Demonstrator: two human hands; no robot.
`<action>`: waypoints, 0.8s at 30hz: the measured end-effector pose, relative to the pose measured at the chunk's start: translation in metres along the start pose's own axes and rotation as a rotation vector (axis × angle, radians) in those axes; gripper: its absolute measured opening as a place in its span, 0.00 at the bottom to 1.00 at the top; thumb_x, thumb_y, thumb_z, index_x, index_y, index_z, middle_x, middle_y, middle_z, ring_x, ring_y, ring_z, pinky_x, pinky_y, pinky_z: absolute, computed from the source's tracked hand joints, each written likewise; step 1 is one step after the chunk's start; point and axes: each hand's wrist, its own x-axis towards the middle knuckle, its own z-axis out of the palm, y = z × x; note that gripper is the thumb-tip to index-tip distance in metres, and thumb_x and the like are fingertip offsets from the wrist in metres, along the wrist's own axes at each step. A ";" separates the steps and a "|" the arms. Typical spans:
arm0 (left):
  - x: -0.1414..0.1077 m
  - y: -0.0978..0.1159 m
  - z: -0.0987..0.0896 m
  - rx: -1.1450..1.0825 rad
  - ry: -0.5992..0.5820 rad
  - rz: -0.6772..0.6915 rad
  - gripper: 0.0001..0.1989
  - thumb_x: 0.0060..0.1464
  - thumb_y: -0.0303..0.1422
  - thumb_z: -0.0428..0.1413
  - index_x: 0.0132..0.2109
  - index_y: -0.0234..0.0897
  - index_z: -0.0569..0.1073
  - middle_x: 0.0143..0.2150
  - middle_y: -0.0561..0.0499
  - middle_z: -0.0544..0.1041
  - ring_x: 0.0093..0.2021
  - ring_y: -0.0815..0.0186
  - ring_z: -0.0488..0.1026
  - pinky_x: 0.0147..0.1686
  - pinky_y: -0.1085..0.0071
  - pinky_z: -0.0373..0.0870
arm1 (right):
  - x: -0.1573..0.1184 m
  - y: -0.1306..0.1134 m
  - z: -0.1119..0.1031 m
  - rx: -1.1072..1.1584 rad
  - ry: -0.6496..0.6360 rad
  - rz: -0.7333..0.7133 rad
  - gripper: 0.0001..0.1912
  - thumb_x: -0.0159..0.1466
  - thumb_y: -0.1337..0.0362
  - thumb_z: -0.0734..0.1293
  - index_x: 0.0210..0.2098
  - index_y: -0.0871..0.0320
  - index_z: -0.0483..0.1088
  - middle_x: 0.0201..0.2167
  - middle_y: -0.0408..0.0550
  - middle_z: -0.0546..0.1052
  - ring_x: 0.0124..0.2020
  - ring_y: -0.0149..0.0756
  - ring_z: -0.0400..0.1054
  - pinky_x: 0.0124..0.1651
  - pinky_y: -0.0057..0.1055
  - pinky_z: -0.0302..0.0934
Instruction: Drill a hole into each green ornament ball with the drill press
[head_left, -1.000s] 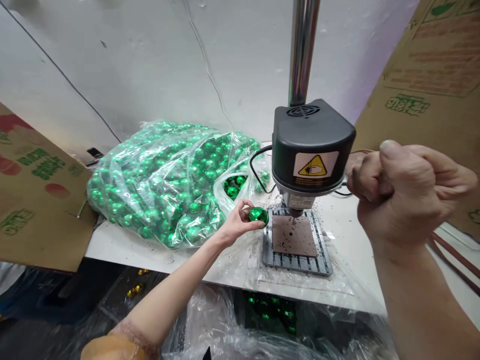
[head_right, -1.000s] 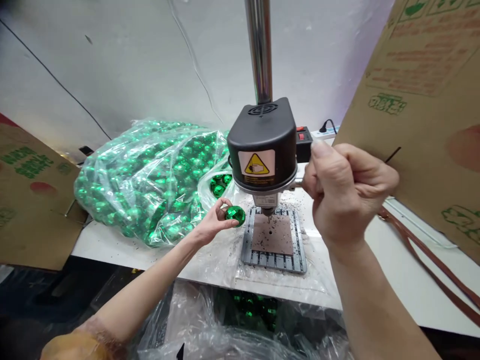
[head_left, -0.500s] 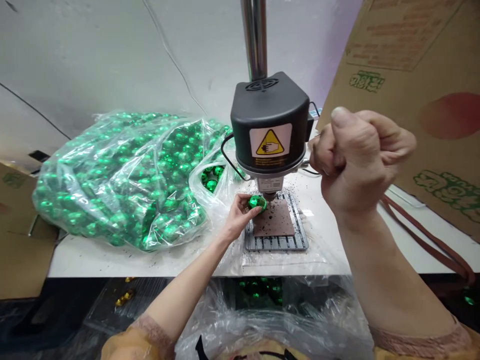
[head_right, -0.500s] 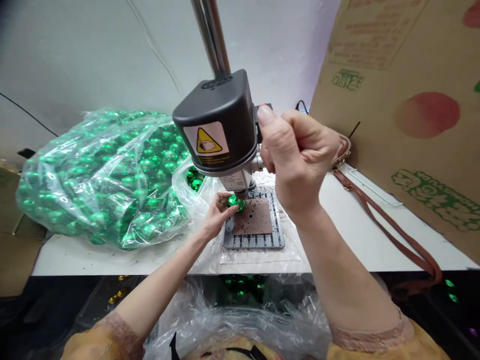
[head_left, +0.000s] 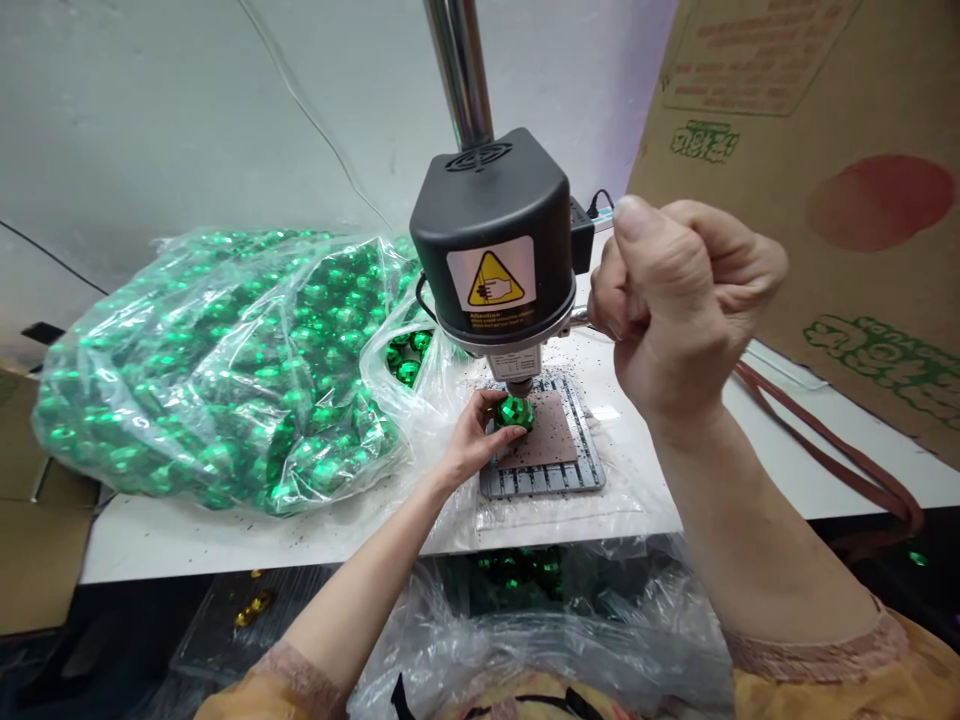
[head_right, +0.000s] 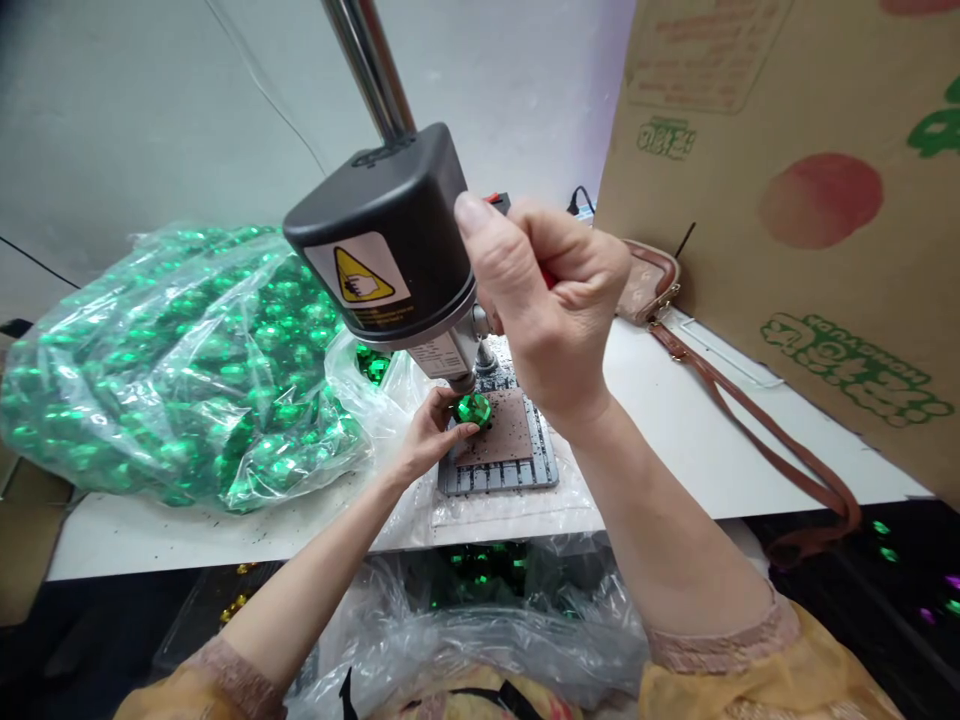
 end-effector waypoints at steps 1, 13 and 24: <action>0.000 0.001 0.000 0.016 -0.003 0.006 0.32 0.41 0.44 0.78 0.49 0.39 0.73 0.46 0.49 0.79 0.48 0.60 0.77 0.51 0.63 0.72 | 0.000 0.000 0.000 -0.033 0.003 0.012 0.29 0.72 0.58 0.65 0.18 0.55 0.50 0.13 0.36 0.56 0.16 0.22 0.50 0.21 0.28 0.51; -0.007 -0.003 0.005 0.159 -0.021 0.052 0.30 0.47 0.43 0.76 0.54 0.40 0.76 0.49 0.47 0.81 0.51 0.56 0.79 0.54 0.59 0.74 | -0.001 0.003 0.001 0.032 0.001 -0.014 0.31 0.71 0.54 0.67 0.19 0.56 0.50 0.14 0.37 0.55 0.16 0.21 0.49 0.20 0.28 0.48; -0.019 -0.016 0.028 0.142 0.034 0.132 0.29 0.52 0.43 0.73 0.56 0.39 0.73 0.57 0.43 0.79 0.59 0.52 0.77 0.62 0.53 0.73 | -0.001 0.006 -0.003 0.038 -0.018 -0.001 0.30 0.70 0.53 0.69 0.19 0.55 0.51 0.14 0.37 0.55 0.17 0.22 0.50 0.20 0.29 0.48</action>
